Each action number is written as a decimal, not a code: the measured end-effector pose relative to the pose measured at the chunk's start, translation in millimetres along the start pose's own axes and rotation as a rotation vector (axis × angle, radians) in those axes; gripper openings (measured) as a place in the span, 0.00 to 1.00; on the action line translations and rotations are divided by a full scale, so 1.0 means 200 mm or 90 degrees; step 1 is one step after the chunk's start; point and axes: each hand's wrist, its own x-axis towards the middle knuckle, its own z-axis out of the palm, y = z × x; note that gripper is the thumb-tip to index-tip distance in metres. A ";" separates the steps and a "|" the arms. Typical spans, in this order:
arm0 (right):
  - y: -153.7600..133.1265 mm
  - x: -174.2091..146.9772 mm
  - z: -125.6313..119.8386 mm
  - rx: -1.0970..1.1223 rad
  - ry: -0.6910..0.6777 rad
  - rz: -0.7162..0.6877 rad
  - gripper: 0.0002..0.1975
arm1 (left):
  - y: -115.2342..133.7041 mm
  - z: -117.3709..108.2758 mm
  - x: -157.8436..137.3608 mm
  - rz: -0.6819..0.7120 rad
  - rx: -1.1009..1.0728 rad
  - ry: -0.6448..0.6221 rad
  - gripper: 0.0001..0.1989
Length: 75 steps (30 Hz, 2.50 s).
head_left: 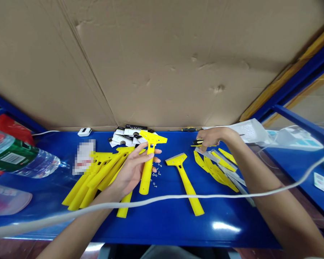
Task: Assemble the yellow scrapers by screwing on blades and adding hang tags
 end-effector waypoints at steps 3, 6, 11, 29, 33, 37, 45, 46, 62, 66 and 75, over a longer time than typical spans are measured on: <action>-0.01 -0.01 0.00 0.001 0.022 -0.016 0.32 | 0.00 0.00 0.00 -0.003 -0.002 0.001 0.31; -0.03 -0.04 -0.03 -0.002 0.098 -0.078 0.26 | -0.01 0.01 0.01 -0.001 0.021 0.006 0.27; -0.16 -0.20 -0.07 0.081 0.201 -0.305 0.16 | -0.02 0.02 0.01 -0.021 0.108 -0.038 0.18; -0.58 -0.17 0.16 0.349 0.213 -0.501 0.21 | -0.07 0.02 0.02 -0.015 0.163 -0.071 0.18; -0.59 -0.20 0.15 0.418 0.227 -0.486 0.22 | -0.05 0.03 0.01 0.007 0.157 -0.035 0.18; -0.60 -0.25 0.14 0.579 0.148 -0.524 0.21 | -0.06 0.01 0.02 0.042 0.137 -0.015 0.18; -0.65 -0.24 0.14 0.747 0.175 -0.485 0.25 | -0.07 -0.01 0.03 0.062 0.127 -0.005 0.18; -0.66 -0.24 0.14 0.757 0.177 -0.475 0.24 | -0.07 0.00 0.02 0.062 0.125 0.001 0.19; -0.64 -0.18 0.18 0.510 0.240 -0.418 0.14 | -0.08 -0.02 0.06 0.131 0.098 0.088 0.16; -0.65 -0.19 0.18 0.544 0.182 -0.371 0.18 | -0.09 -0.03 0.06 0.138 0.090 0.076 0.14; -0.66 -0.16 0.19 0.516 0.212 -0.362 0.16 | -0.08 -0.02 0.06 0.139 0.050 0.063 0.13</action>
